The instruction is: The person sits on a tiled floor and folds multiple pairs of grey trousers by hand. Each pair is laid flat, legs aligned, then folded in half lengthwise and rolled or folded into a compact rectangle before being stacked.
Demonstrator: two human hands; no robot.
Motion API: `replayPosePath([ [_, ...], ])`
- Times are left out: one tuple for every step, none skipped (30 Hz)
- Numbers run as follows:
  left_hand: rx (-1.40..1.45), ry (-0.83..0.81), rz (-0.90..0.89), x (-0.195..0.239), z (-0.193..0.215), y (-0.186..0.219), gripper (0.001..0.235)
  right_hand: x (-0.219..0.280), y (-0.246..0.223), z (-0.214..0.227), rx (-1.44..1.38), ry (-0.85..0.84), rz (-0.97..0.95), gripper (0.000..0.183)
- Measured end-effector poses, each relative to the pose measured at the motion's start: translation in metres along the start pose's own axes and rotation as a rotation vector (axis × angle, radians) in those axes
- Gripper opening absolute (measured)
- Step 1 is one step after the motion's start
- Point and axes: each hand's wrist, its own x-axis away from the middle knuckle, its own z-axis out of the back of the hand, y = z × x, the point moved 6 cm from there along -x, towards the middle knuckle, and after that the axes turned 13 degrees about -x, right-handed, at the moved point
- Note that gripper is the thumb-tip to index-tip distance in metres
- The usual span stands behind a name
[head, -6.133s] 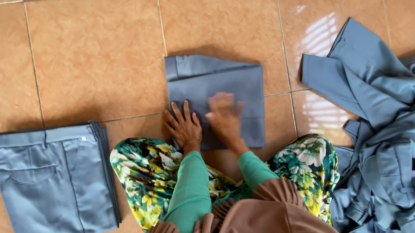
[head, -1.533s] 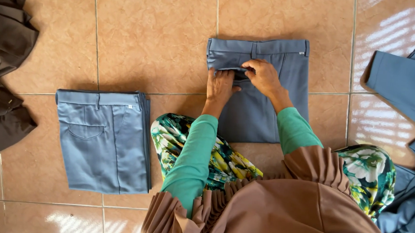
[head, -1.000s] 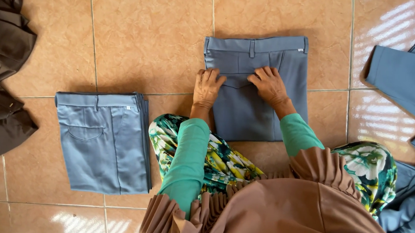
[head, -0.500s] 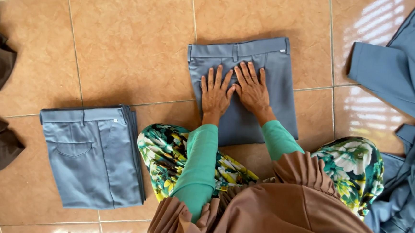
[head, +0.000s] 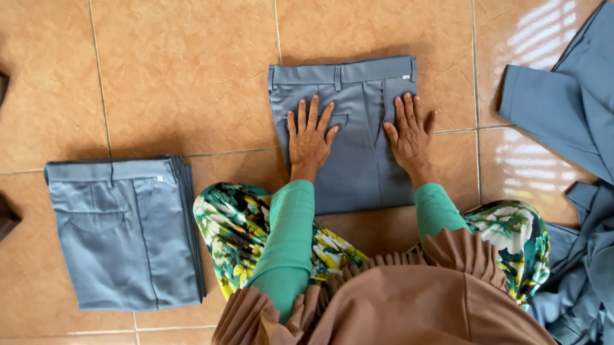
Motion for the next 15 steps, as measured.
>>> replayPosePath([
  [-0.002, 0.0, 0.007, -0.002, 0.012, 0.004, 0.059, 0.0, 0.005, 0.001, 0.0, -0.003, 0.007, 0.064],
  [-0.036, -0.004, 0.057, -0.004, 0.022, 0.004, 0.064, -0.001, 0.011, -0.002, -0.029, -0.033, -0.022, 0.063],
  [-0.07, -0.008, 0.108, -0.005, 0.033, 0.002, 0.069, -0.003, 0.017, -0.005, -0.057, -0.063, -0.051, 0.063],
  [-0.079, -0.007, 0.122, 0.002, 0.051, 0.012, 0.069, 0.001, 0.016, 0.002, -0.062, -0.067, -0.035, 0.063],
  [0.075, -0.032, 0.215, 0.01, 0.066, 0.018, 0.067, 0.005, 0.019, 0.018, -0.181, 0.066, -0.057, 0.053],
  [0.234, -0.056, 0.306, 0.019, 0.081, 0.026, 0.066, 0.012, 0.024, 0.034, -0.3, 0.199, -0.081, 0.043],
  [0.229, -0.052, 0.319, 0.039, 0.084, 0.04, 0.066, 0.022, 0.028, 0.031, -0.303, 0.193, -0.068, 0.043],
  [0.665, -0.46, 0.353, 0.065, 0.063, 0.065, 0.039, 0.036, 0.045, 0.025, -0.287, 0.121, -0.249, 0.05],
  [1.099, -0.871, 0.37, 0.098, 0.052, 0.102, 0.042, 0.051, 0.062, 0.019, -0.268, 0.049, -0.43, 0.058],
  [1.103, -0.863, 0.373, 0.115, 0.052, 0.116, 0.042, 0.061, 0.057, 0.023, -0.265, 0.05, -0.421, 0.058],
  [1.473, -1.168, 0.664, 0.149, 0.045, 0.141, 0.047, 0.072, 0.055, 0.024, -0.348, 0.044, -0.489, 0.071],
  [1.836, -1.474, 0.968, 0.183, 0.048, 0.172, 0.064, 0.086, 0.055, 0.026, -0.429, 0.037, -0.56, 0.085],
  [1.844, -1.471, 0.967, 0.199, 0.034, 0.185, 0.064, 0.092, 0.057, 0.02, -0.424, 0.036, -0.556, 0.085],
  [1.949, -1.377, 1.221, 0.214, 0.018, 0.197, 0.069, 0.097, 0.062, 0.013, -0.56, 0.034, -0.6, 0.087],
  [2.039, -1.261, 1.478, 0.231, 0.002, 0.209, 0.075, 0.103, 0.066, 0.005, -0.697, 0.03, -0.642, 0.09],
])
